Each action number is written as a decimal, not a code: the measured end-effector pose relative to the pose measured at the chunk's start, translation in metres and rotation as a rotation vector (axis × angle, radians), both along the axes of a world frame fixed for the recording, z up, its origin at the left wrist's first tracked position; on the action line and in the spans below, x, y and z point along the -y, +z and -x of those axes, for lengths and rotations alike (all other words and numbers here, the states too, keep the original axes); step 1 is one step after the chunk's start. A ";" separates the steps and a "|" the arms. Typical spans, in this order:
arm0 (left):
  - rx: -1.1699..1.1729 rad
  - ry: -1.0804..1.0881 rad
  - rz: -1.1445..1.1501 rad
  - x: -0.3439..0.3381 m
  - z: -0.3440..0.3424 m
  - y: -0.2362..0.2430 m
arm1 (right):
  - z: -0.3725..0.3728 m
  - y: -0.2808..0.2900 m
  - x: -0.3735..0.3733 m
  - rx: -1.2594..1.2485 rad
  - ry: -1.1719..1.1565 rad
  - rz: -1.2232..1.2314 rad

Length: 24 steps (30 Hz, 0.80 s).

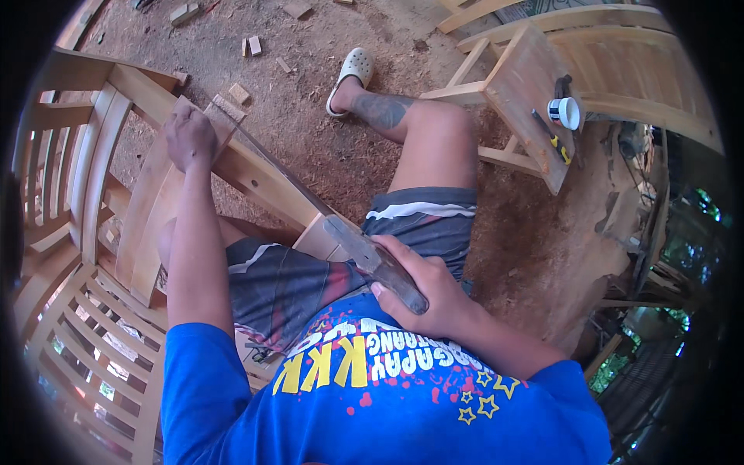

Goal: Measure, mark, and saw wooden slats to fit into a furniture frame.

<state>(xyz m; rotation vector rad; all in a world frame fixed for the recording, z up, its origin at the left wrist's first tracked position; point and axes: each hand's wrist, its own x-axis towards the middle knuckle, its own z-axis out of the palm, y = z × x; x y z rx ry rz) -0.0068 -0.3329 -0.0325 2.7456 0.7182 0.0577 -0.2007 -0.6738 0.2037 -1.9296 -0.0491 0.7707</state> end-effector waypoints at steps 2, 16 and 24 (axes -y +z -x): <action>0.003 0.007 -0.021 -0.001 0.000 -0.002 | -0.014 -0.019 -0.016 0.076 -0.041 -0.066; -0.018 0.049 0.016 0.002 0.003 0.004 | -0.019 -0.043 -0.024 0.058 -0.043 -0.069; 0.019 0.038 0.044 0.010 -0.003 0.008 | -0.064 -0.103 -0.070 0.365 -0.108 -0.166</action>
